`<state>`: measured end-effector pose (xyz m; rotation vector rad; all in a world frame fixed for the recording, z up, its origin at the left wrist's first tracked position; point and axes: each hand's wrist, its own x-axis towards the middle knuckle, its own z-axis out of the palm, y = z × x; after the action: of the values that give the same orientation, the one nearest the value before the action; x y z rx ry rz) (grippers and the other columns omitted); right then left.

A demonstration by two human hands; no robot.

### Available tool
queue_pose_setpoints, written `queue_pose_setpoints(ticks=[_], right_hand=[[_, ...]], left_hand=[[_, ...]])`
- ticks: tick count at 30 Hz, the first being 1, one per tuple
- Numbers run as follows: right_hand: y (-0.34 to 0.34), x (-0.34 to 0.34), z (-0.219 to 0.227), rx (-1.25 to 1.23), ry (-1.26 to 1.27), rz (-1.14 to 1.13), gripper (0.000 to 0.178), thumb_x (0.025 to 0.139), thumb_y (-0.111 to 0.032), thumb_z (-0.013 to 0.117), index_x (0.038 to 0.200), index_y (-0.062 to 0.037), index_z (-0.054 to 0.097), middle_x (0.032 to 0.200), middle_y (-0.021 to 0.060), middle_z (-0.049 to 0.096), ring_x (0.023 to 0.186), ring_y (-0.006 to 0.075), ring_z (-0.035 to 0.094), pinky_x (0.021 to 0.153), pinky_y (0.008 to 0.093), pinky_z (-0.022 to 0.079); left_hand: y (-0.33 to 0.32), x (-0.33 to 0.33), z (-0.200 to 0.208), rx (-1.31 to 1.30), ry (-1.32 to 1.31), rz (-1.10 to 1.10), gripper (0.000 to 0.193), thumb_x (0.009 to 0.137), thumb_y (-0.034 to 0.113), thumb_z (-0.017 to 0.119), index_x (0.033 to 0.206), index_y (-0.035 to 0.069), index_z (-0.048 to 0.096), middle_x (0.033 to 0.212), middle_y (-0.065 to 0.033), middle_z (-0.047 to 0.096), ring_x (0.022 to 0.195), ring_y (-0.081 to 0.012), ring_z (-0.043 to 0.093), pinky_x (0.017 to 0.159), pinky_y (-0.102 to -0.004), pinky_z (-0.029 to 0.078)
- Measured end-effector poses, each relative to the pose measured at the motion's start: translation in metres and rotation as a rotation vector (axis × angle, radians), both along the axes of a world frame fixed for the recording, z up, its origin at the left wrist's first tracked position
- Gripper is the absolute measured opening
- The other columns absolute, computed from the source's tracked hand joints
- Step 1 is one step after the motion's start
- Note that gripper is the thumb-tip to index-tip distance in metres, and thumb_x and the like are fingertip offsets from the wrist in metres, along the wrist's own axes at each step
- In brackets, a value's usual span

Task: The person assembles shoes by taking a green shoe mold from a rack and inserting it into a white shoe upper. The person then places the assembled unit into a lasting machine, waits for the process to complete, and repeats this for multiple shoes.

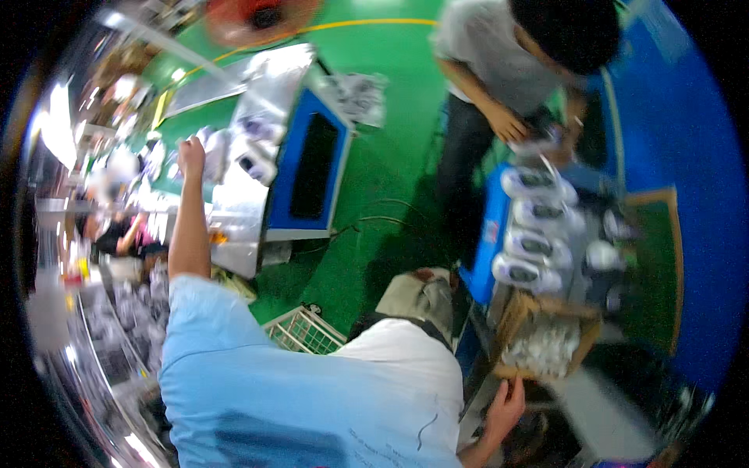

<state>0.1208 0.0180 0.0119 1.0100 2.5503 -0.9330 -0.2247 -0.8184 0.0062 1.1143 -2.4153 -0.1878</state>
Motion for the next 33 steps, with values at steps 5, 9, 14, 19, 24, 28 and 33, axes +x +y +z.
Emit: queue_pose_setpoints(ticks=[5,9,14,19,24,28,33], right_hand=[[-0.006,0.000,-0.012,0.000,-0.052,-0.089,0.043,0.098,-0.019,0.062,0.137,-0.0023,0.059,0.128,0.0193,0.066,0.109,0.0293,0.067,0.091,0.0383,0.052],[-0.026,0.006,-0.007,-0.047,-0.079,-0.213,0.042,0.099,-0.023,0.061,0.136,-0.0034,0.061,0.122,0.0169,0.068,0.094,0.0281,0.068,0.083,0.0380,0.053],[-0.056,0.046,-0.012,-0.111,0.015,-0.449,0.043,0.100,-0.026,0.059,0.136,-0.0027,0.060,0.120,0.0167,0.068,0.091,0.0284,0.068,0.081,0.0388,0.053],[-0.080,0.077,-0.035,-0.056,-0.061,-0.529,0.041,0.098,-0.021,0.063,0.134,-0.0018,0.062,0.119,0.0172,0.070,0.096,0.0279,0.070,0.082,0.0387,0.055],[-0.068,0.034,-0.022,-0.063,0.312,-0.501,0.056,0.089,-0.022,0.073,0.141,-0.0067,0.055,0.137,0.0179,0.060,0.120,0.0353,0.061,0.098,0.0450,0.050],[-0.043,-0.008,0.000,0.510,0.437,0.057,0.078,0.071,-0.024,0.082,0.142,-0.0129,0.051,0.156,0.0132,0.041,0.148,0.0304,0.032,0.117,0.0622,0.026],[-0.018,0.053,0.032,0.466,0.720,0.156,0.082,0.073,-0.018,0.078,0.147,-0.0119,0.045,0.149,0.0188,0.048,0.137,0.0329,0.048,0.112,0.0536,0.040]], left_hand=[[0.365,0.012,-0.070,0.634,-0.413,-0.999,0.026,0.094,0.023,0.068,0.113,0.005,0.071,0.098,-0.0122,0.074,0.091,-0.0235,0.072,0.085,-0.0381,0.055],[0.593,0.022,-0.127,0.741,-0.433,-1.688,0.043,0.088,0.020,0.070,0.126,0.003,0.062,0.121,-0.0199,0.065,0.113,-0.0377,0.063,0.097,-0.0447,0.051],[0.729,-0.019,-0.215,0.364,-0.427,-1.758,0.066,0.078,0.034,0.076,0.131,0.004,0.050,0.128,-0.0201,0.055,0.122,-0.0426,0.053,0.105,-0.0471,0.046],[0.746,-0.047,-0.194,0.346,-0.764,-1.691,0.067,0.076,0.058,0.071,0.113,0.001,0.066,0.113,-0.0250,0.069,0.110,-0.0398,0.064,0.096,-0.0486,0.050],[0.714,-0.043,-0.065,0.987,-0.857,-1.491,0.050,0.082,0.042,0.075,0.096,-0.007,0.073,0.083,-0.0136,0.072,0.074,-0.0205,0.067,0.067,-0.0365,0.052],[0.707,0.023,0.024,1.418,-1.384,-1.305,0.035,0.095,0.030,0.069,0.101,-0.004,0.072,0.086,-0.0060,0.073,0.068,-0.0139,0.067,0.059,-0.0289,0.054],[0.737,0.117,0.009,1.854,-1.895,-0.842,0.062,0.100,0.052,0.050,0.124,-0.003,0.063,0.096,-0.0144,0.075,0.077,-0.0240,0.074,0.066,-0.0350,0.060]])
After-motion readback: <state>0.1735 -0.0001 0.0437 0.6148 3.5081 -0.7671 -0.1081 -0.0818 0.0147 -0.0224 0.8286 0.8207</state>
